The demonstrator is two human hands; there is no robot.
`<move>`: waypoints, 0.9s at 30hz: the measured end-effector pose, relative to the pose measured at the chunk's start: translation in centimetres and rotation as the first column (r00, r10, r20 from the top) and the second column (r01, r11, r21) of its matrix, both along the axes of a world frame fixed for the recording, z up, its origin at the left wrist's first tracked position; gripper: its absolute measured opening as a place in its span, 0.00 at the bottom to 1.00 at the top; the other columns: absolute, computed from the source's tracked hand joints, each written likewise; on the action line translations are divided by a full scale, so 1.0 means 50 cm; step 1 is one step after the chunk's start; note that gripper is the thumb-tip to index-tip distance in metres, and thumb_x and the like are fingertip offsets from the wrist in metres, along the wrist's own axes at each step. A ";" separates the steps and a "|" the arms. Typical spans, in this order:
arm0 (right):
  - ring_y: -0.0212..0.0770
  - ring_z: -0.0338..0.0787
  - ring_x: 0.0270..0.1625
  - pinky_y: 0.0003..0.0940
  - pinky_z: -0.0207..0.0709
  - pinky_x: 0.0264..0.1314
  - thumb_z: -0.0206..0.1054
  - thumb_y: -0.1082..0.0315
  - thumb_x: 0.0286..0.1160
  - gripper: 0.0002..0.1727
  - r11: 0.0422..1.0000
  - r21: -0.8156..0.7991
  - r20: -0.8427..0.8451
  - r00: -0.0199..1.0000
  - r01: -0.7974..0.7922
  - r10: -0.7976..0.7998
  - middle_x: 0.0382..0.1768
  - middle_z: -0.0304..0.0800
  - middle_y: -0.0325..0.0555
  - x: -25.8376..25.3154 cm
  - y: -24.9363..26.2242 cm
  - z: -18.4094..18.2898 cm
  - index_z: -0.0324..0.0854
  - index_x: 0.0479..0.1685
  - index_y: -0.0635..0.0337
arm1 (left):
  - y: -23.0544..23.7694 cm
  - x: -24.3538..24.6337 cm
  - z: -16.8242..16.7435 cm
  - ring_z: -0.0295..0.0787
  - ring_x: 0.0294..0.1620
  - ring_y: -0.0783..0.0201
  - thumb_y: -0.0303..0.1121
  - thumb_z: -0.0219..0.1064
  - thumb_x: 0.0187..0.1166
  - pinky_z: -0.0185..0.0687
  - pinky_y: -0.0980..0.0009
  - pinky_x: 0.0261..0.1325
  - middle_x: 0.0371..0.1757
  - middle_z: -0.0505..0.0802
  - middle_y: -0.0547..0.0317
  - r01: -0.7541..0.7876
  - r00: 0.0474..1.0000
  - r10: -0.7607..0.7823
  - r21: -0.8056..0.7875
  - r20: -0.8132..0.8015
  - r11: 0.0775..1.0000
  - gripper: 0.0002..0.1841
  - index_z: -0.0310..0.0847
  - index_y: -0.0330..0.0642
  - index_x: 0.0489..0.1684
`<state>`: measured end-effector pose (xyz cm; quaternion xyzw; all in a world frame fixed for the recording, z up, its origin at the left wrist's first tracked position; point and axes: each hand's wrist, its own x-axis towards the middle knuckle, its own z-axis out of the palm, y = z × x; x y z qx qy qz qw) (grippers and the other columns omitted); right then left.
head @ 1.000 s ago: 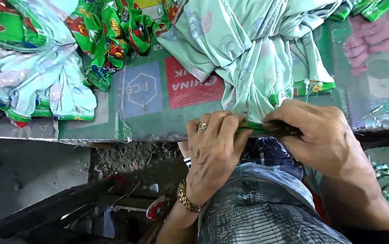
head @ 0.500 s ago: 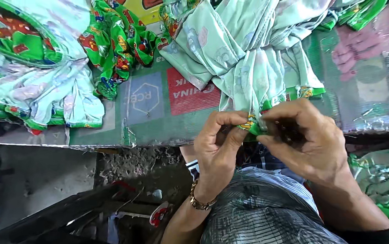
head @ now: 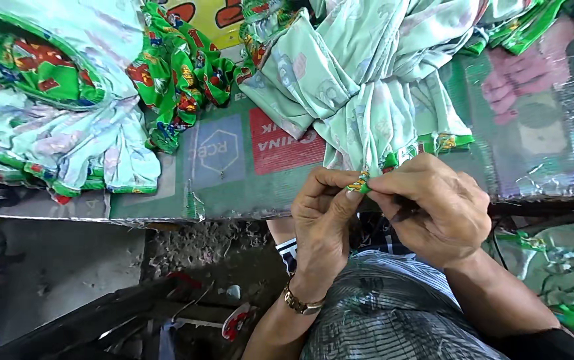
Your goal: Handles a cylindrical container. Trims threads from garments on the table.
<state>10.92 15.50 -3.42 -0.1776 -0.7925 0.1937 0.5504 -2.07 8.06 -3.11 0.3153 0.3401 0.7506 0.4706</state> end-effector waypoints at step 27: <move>0.27 0.83 0.35 0.16 0.74 0.37 0.65 0.65 0.83 0.06 0.994 -0.086 0.080 0.994 -0.072 0.079 0.33 0.83 0.41 0.024 -0.042 -0.005 0.79 0.44 0.58 | 0.001 -0.019 -0.004 0.89 0.55 0.75 0.28 0.64 0.86 0.87 0.78 0.57 0.53 0.92 0.67 -0.100 0.850 0.180 0.183 -0.495 0.978 0.08 0.87 0.48 0.54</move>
